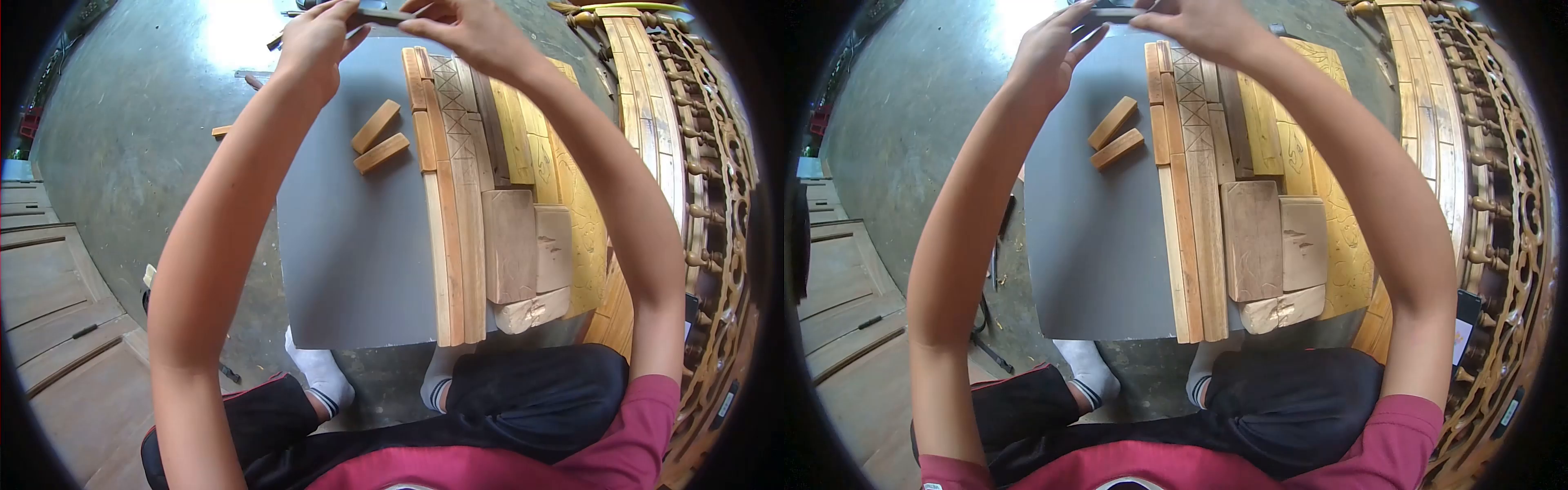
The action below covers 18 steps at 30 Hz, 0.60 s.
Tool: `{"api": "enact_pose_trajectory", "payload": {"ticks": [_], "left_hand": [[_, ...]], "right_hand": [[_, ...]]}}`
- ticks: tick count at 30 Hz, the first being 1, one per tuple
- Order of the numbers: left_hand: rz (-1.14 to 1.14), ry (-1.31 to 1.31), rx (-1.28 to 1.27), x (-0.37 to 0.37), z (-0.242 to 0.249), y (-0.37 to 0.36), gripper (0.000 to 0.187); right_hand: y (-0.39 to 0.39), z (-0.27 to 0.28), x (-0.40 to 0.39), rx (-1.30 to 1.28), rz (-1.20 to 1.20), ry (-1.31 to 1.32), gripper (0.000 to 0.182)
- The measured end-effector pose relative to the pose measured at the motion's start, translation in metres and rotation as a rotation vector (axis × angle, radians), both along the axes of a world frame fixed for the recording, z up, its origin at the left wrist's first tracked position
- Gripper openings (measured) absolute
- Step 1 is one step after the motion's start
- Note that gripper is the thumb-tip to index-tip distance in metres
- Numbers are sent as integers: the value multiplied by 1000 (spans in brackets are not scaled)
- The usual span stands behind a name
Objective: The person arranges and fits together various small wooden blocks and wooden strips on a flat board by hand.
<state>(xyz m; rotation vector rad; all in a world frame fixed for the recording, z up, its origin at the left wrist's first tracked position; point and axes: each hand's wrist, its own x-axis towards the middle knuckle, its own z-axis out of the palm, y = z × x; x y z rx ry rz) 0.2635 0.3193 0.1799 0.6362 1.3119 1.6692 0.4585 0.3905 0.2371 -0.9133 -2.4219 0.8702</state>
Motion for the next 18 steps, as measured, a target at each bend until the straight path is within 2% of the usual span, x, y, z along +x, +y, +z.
{"api": "enact_pose_trajectory", "payload": {"ticks": [2,5,9,13,15,18], "left_hand": [[-174,288,-44,-12,-23,22,39],[-217,668,-135,2,-16,24,41],[-327,822,-164,9,-13,37,36],[-425,810,-360,10,-4,37,34],[-402,913,-274,6,-7,37,35],[-372,1011,-165,0,-13,34,37]], "right_hand": [[28,-7,15,-2,16,-65,31],[51,-14,29,-36,8,-176,31],[54,-16,37,-29,-17,-299,32],[48,-19,39,35,-6,-354,35],[38,-11,42,7,-10,-339,37],[56,-33,40,54,-58,-315,37]]}}
